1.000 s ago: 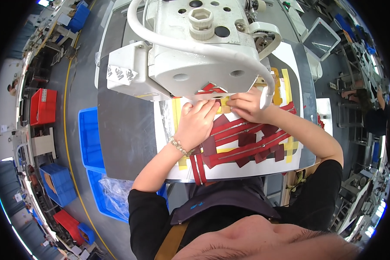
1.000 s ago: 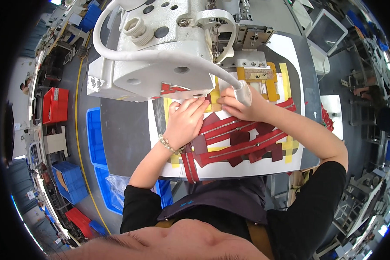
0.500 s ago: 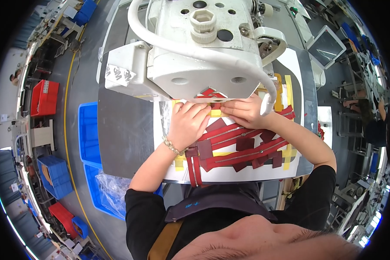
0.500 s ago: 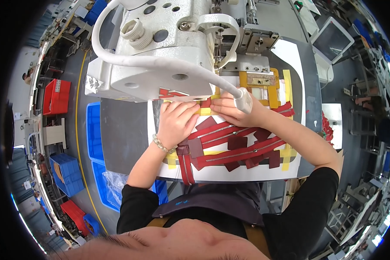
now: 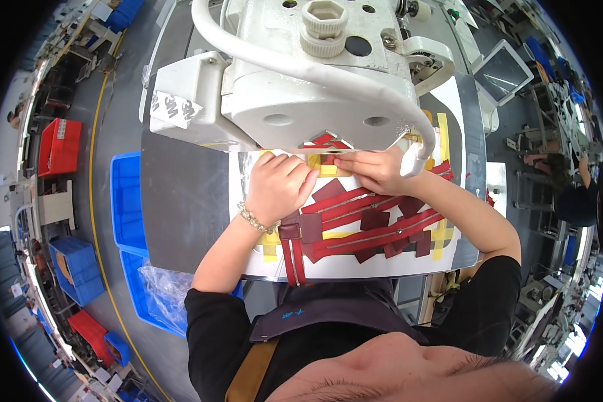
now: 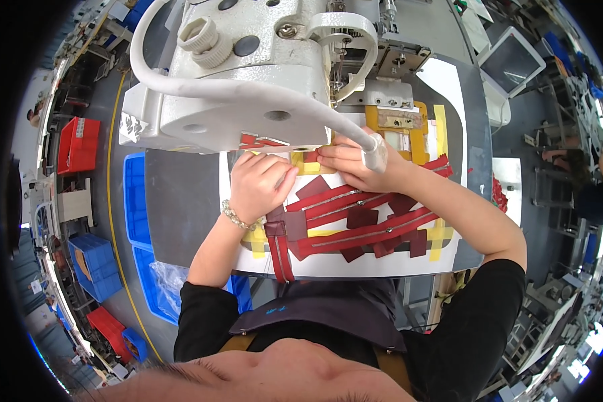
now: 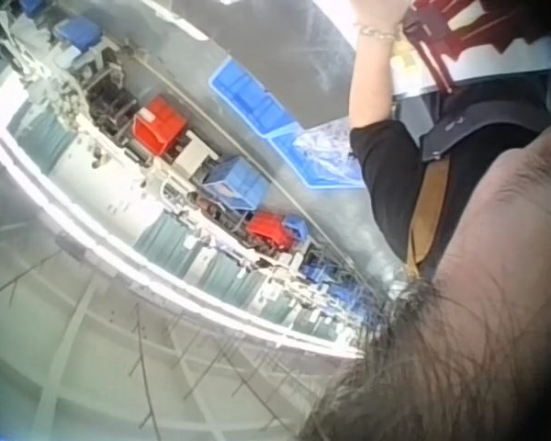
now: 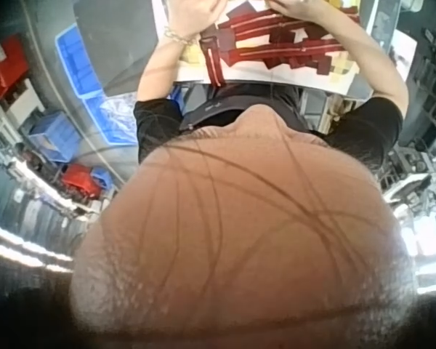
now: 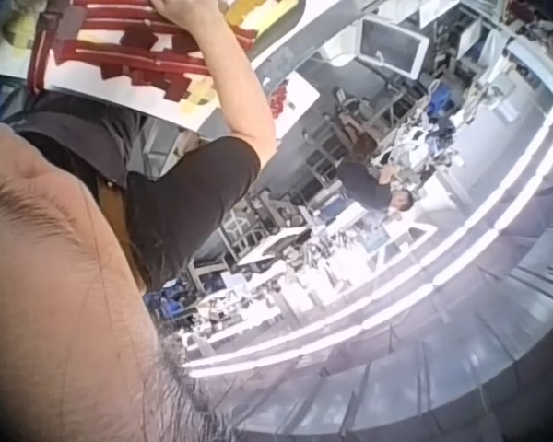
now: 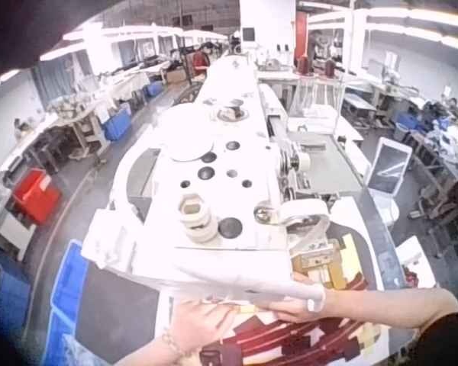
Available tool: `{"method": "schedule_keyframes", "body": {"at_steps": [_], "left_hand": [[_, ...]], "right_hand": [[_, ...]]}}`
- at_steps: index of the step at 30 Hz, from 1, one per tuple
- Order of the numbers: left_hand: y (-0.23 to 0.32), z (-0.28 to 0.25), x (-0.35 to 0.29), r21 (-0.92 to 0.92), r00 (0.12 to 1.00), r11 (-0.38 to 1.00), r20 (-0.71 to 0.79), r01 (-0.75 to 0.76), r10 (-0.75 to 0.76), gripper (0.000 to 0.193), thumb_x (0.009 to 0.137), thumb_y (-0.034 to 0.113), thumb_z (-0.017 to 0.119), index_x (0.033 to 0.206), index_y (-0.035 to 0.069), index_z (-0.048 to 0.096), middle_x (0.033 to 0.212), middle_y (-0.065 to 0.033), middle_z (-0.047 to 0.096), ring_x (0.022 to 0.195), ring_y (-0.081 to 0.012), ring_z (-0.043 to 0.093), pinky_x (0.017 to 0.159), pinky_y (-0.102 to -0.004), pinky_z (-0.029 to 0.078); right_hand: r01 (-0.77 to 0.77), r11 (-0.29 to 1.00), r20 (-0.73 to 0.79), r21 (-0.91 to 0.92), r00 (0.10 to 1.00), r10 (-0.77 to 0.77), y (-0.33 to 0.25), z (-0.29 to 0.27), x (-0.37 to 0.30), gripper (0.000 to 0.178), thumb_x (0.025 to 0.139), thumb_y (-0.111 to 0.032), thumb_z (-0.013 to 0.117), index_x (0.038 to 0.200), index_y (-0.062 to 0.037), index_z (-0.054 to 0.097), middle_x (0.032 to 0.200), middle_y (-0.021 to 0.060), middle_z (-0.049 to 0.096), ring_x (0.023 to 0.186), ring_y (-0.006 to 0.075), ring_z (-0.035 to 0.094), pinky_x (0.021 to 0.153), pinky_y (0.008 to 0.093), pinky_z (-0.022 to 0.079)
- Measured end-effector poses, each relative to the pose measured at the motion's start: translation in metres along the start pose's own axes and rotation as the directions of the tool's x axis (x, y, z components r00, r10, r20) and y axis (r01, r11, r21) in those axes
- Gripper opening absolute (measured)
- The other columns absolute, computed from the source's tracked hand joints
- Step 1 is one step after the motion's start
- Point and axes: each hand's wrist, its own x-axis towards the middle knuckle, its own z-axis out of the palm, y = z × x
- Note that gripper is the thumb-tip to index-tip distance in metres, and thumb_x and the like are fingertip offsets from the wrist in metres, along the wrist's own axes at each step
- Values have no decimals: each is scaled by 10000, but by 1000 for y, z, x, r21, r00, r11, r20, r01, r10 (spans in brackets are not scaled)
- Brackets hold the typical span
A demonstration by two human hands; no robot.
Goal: Assembling small leather or synthetic strap components at a sewing or assembly station.
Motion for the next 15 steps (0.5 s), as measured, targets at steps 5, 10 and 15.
{"method": "schedule_keyframes", "body": {"at_steps": [5, 10, 15], "left_hand": [[1, 2, 2, -4, 1000, 1000, 14, -14, 14, 182, 735, 159, 694, 621, 94, 568, 631, -17, 554, 573, -185, 533, 592, -319, 383], [3, 4, 3, -16, 999, 999, -11, -32, 32, 181, 729, 152, 699, 624, 93, 563, 626, -18, 538, 572, -189, 524, 588, -319, 391], [3, 1, 3, -15, 999, 999, 5, -40, 40, 185, 724, 157, 707, 626, 95, 563, 624, -15, 535, 574, -186, 523, 563, -309, 392]], "right_hand": [[-24, 1000, 41, 3, 999, 24, 1, 1, -2, 424, 716, -103, 636, 1138, -135, 634, 1188, -6, 591, 1101, 192, 536, 869, 380, 415], [-39, 999, 60, 22, 997, 38, -2, -3, 1, 450, 726, -101, 621, 1174, -140, 615, 1206, -13, 583, 1114, 181, 531, 882, 371, 399], [-55, 998, 67, 11, 996, 54, -1, -2, 1, 442, 759, -134, 603, 1200, -158, 598, 1202, -24, 579, 1109, 170, 530, 887, 365, 385]]}}
